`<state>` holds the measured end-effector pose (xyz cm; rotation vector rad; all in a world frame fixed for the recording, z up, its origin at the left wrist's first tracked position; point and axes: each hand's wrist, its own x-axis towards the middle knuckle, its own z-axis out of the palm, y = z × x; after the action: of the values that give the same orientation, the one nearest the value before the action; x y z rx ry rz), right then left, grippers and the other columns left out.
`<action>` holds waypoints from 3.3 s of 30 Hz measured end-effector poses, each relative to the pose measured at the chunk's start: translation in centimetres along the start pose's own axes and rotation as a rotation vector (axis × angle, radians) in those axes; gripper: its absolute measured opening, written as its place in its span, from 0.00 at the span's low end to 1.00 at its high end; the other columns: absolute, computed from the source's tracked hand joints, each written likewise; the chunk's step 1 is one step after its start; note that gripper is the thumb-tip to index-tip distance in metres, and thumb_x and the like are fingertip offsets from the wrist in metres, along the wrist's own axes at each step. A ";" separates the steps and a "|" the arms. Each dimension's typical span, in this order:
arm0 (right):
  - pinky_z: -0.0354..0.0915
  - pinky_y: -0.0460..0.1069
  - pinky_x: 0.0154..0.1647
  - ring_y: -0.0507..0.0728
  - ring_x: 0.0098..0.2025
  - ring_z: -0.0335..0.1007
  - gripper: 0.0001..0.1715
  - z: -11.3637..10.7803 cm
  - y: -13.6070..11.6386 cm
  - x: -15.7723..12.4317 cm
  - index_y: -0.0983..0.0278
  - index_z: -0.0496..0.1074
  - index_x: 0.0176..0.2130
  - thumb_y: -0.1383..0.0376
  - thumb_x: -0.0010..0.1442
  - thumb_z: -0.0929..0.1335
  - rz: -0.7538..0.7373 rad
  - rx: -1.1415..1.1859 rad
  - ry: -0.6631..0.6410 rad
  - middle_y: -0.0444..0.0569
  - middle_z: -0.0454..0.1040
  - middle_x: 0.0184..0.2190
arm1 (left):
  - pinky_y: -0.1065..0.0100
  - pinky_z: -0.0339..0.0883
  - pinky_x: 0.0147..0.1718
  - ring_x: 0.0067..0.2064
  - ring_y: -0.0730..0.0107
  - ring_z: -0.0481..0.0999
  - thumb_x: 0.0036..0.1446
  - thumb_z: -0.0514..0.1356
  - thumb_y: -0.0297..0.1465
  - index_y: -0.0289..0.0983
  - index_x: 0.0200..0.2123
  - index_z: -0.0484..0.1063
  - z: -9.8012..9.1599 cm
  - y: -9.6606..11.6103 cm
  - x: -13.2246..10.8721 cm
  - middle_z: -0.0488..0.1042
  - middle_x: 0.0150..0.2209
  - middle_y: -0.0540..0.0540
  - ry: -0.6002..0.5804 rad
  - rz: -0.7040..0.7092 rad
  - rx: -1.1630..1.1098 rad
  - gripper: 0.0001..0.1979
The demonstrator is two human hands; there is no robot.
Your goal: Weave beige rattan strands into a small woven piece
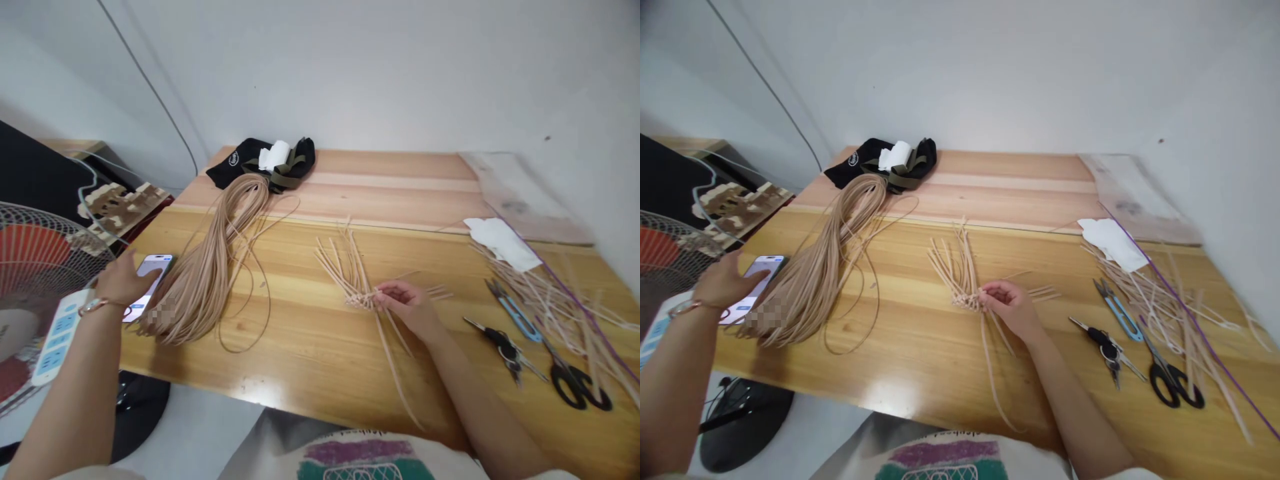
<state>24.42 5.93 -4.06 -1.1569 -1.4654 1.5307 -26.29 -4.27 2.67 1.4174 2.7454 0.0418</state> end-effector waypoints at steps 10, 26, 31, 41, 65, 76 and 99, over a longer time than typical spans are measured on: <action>0.68 0.47 0.27 0.51 0.24 0.70 0.14 0.6 -0.4 -0.6 0.64 0.74 0.31 0.59 0.43 0.74 -0.019 0.060 -0.048 0.44 0.75 0.24 | 0.62 0.64 0.48 0.46 0.63 0.71 0.58 0.52 0.38 0.38 0.43 0.71 2.0 25.6 -10.2 0.73 0.44 0.41 -0.105 0.981 -0.579 0.15; 0.66 0.47 0.27 0.52 0.24 0.71 0.12 0.7 -0.9 -0.8 0.62 0.70 0.32 0.60 0.47 0.72 -0.105 -0.095 0.027 0.45 0.75 0.23 | 0.65 0.68 0.35 0.36 0.67 0.75 0.50 0.62 0.40 0.39 0.37 0.75 8.3 31.4 -12.9 0.77 0.37 0.41 -0.544 0.706 -1.355 0.13; 0.68 0.47 0.28 0.52 0.26 0.72 0.13 0.8 -0.3 -0.8 0.62 0.70 0.35 0.61 0.48 0.71 -0.173 -0.156 0.009 0.46 0.77 0.26 | 0.70 0.66 0.32 0.32 0.71 0.73 0.51 0.61 0.36 0.33 0.36 0.75 8.3 31.2 -12.8 0.76 0.33 0.42 -0.525 0.688 -1.312 0.13; 0.68 0.48 0.33 0.52 0.29 0.72 0.13 0.5 0.1 -0.6 0.62 0.70 0.38 0.63 0.50 0.71 -0.150 -0.103 -0.075 0.45 0.76 0.28 | 0.72 0.63 0.30 0.30 0.73 0.70 0.55 0.57 0.32 0.30 0.36 0.74 8.7 31.3 -12.8 0.74 0.32 0.42 -0.374 0.776 -1.228 0.12; 0.71 0.47 0.28 0.51 0.24 0.73 0.14 0.8 -0.4 -0.5 0.63 0.72 0.31 0.60 0.44 0.74 0.072 0.122 -0.032 0.44 0.76 0.23 | 0.73 0.60 0.28 0.27 0.75 0.66 0.51 0.60 0.33 0.30 0.34 0.73 8.4 31.2 -12.6 0.72 0.28 0.46 -0.578 0.631 -1.293 0.11; 0.72 0.47 0.29 0.52 0.24 0.74 0.17 0.5 -1.0 -0.4 0.64 0.72 0.28 0.57 0.40 0.75 0.264 0.343 0.045 0.44 0.78 0.24 | 0.74 0.58 0.25 0.25 0.77 0.64 0.50 0.61 0.34 0.30 0.34 0.74 8.6 31.3 -12.5 0.70 0.25 0.48 -0.615 0.580 -1.325 0.12; 0.67 0.44 0.23 0.48 0.21 0.69 0.19 1.3 -2.2 1.0 0.64 0.72 0.31 0.66 0.36 0.76 0.376 0.383 0.118 0.40 0.74 0.21 | 0.74 0.62 0.30 0.29 0.78 0.69 0.44 0.66 0.37 0.30 0.32 0.73 8.5 31.5 -11.3 0.73 0.28 0.48 -0.828 0.464 -1.529 0.16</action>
<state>22.62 6.64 -2.04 -1.3045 -0.8548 1.8589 6.32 4.78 -3.97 1.0318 1.0075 1.0025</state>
